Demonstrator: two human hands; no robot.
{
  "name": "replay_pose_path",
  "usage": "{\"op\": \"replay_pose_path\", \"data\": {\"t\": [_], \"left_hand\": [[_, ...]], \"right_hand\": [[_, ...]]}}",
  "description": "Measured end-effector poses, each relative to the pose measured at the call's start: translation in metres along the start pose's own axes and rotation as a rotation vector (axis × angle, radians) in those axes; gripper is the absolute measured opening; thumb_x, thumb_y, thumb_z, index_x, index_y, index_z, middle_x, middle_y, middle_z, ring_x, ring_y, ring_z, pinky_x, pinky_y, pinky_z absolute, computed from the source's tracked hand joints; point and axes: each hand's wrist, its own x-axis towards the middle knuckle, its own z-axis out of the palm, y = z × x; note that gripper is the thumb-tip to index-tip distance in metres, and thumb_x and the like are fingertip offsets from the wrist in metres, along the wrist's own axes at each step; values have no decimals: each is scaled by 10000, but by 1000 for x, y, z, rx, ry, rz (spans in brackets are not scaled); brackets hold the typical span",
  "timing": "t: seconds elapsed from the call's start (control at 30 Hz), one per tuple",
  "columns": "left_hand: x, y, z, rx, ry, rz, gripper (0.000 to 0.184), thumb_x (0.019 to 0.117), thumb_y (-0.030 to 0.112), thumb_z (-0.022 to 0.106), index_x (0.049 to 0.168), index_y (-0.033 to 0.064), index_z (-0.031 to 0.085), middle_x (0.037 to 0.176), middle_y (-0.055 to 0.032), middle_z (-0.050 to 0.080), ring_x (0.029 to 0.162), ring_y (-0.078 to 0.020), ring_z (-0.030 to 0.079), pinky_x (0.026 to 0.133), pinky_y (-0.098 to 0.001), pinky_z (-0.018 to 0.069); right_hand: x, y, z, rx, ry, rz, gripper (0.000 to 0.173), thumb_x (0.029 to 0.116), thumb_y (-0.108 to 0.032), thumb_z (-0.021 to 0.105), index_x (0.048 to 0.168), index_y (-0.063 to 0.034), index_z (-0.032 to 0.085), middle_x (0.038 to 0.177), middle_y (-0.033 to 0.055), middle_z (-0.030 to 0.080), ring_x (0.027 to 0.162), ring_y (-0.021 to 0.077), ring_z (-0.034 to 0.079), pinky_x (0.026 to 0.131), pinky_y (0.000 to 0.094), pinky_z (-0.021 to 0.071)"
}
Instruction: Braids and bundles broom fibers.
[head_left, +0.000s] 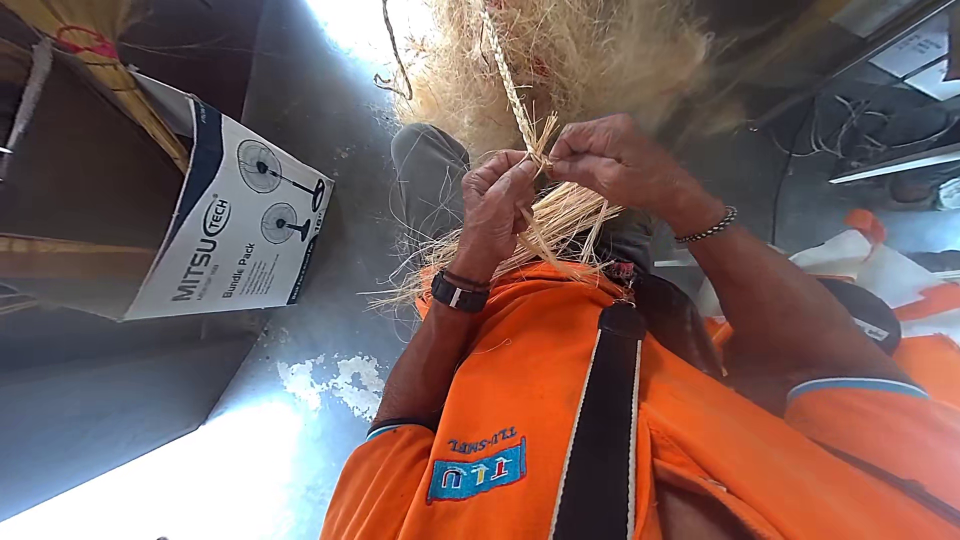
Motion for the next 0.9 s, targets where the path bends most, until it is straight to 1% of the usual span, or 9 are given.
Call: {"op": "replay_pose_path", "data": {"t": [0.13,0.3,0.43,0.53,0.63,0.7,0.77,0.83,0.9], "left_hand": [[1,0,1,82,16,40,156,996,15,527,892,62,633,558,56,469,428,-28,411,397,-177,364],[2,-2,-1,206,39,74,132,1002,32,552,903,46,639,597,40,496,439,-37,411,397,-180,358],[0,1,-6,207,45,68,151,1003,35,561,873,73,626,582,51,483,429,-31,406,387,-177,351],[-3,7,-11,165,61,40,175,1003,30,546,854,84,621,557,55,462,414,-24,393,376,-172,341],[-7,9,-14,111,91,4,180,1007,39,534,859,83,627,545,57,448,405,-21,381,372,-163,330],[-8,9,-15,63,91,-9,184,1008,48,525,865,84,636,528,63,434,399,-19,381,375,-163,332],[-9,9,-17,13,82,-16,190,1001,52,520,866,85,650,515,66,434,396,-20,389,378,-167,346],[-9,11,-18,-19,69,-26,201,1004,55,511,866,91,653,517,70,434,403,-19,395,386,-168,354],[-9,13,-19,-24,53,-25,207,1001,59,505,859,105,649,522,78,432,411,-16,395,396,-165,359]], "right_hand": [[1,4,-2,26,-14,-18,165,1008,-46,545,925,3,678,810,19,631,698,15,558,657,186,480],[0,4,-1,28,-23,7,152,1001,-46,540,955,-1,678,837,19,632,708,14,558,661,184,485],[-5,0,-3,83,-54,102,148,1023,-73,538,999,-19,674,756,-18,584,576,12,460,523,186,394],[-24,2,-15,219,-36,239,165,1027,-117,550,976,-53,694,692,-37,560,489,31,405,436,211,344],[-50,8,-29,414,-19,336,152,1005,-128,545,947,-101,682,605,-73,483,448,27,379,411,207,339],[-71,14,-36,537,-5,378,153,992,-143,538,909,-150,667,579,-92,473,461,24,407,443,213,381],[-92,24,-38,628,12,373,151,987,-186,552,892,-185,670,594,-97,498,490,26,441,488,225,420],[-114,35,-38,688,50,350,146,986,-240,584,902,-213,700,662,-90,589,552,25,518,555,227,481],[-136,44,-37,762,114,328,139,976,-262,604,911,-239,725,738,-80,666,651,42,616,667,257,557]]}}
